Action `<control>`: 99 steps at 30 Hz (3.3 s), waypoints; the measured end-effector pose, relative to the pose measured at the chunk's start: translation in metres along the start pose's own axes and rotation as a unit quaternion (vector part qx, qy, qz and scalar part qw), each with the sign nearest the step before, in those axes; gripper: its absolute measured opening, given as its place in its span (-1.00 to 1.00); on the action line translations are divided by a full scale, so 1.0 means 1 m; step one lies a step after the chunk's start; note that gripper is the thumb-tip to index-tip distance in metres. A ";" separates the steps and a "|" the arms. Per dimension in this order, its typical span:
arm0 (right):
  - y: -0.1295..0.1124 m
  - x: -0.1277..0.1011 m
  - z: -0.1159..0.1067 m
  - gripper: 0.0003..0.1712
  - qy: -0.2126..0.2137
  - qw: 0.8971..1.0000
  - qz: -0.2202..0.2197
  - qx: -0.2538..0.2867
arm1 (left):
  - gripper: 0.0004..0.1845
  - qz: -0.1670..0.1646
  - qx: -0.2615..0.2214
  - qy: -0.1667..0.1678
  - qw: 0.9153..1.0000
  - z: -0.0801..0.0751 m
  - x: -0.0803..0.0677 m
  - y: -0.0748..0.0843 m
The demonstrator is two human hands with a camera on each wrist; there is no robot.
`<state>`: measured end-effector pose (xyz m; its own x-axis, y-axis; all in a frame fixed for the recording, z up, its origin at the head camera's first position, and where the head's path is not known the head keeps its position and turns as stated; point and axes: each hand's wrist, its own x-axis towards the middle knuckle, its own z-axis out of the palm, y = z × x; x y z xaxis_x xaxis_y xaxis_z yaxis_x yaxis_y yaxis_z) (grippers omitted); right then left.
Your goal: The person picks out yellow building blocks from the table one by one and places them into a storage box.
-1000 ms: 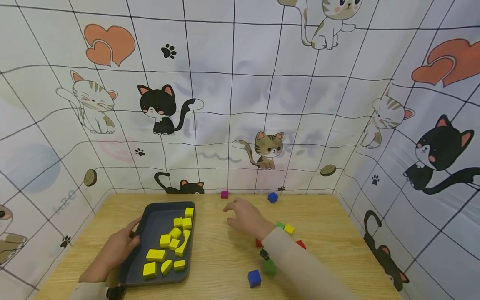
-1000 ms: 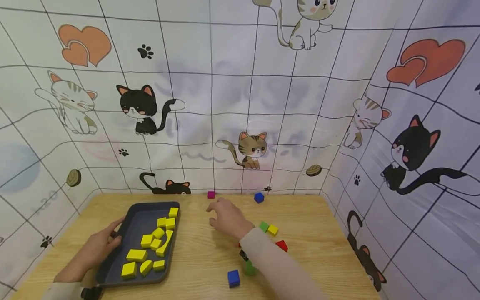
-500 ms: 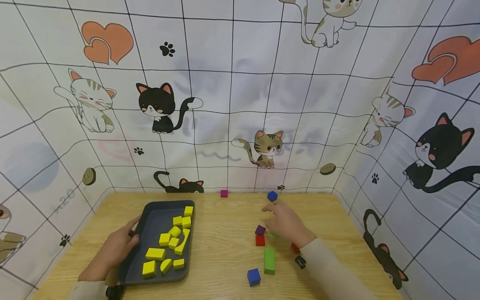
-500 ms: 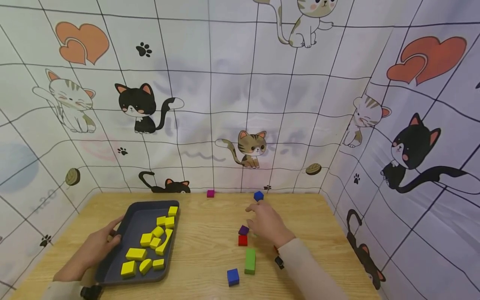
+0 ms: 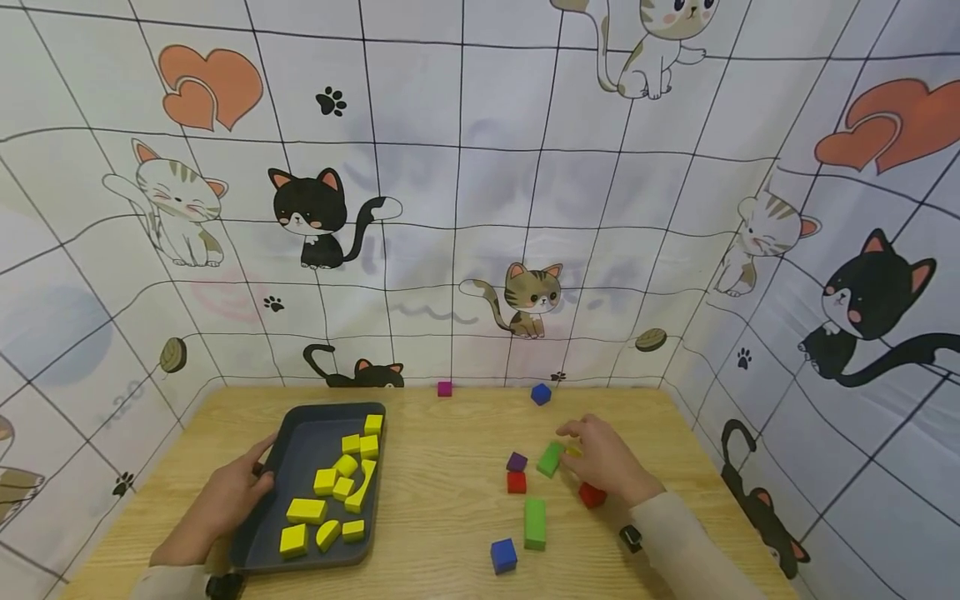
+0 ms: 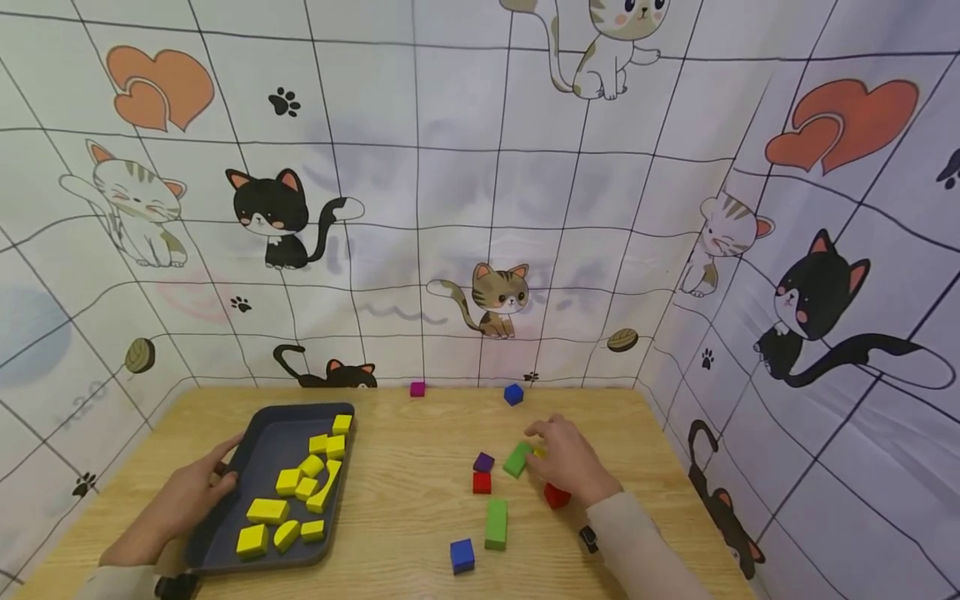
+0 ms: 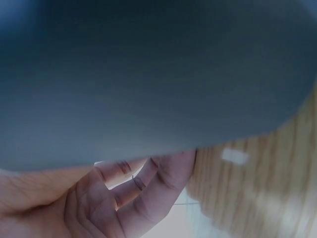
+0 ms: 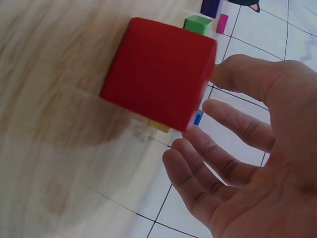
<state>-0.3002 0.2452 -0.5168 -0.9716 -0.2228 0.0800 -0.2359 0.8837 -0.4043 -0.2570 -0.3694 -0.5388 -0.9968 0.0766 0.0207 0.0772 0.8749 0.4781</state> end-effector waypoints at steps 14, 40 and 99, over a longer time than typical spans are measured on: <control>0.002 -0.001 0.002 -0.68 -0.022 0.999 0.032 0.030 | -0.21 0.000 -0.007 0.001 1.000 0.001 -0.001 0.001; -0.001 0.001 -0.002 -0.71 -0.030 0.997 0.057 0.029 | -0.22 -0.002 -0.001 0.001 1.000 -0.001 -0.002 0.003; -0.200 0.073 0.061 -0.68 -0.047 0.978 -0.205 0.001 | -0.22 0.008 0.000 -0.001 1.000 0.001 0.000 -0.001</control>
<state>-0.3230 0.0274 -0.4855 -0.7898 -0.5946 0.1506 -0.6043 0.7120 -0.3576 -0.2569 -0.3704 -0.5400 -0.9954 0.0920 0.0268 0.0936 0.8732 0.4783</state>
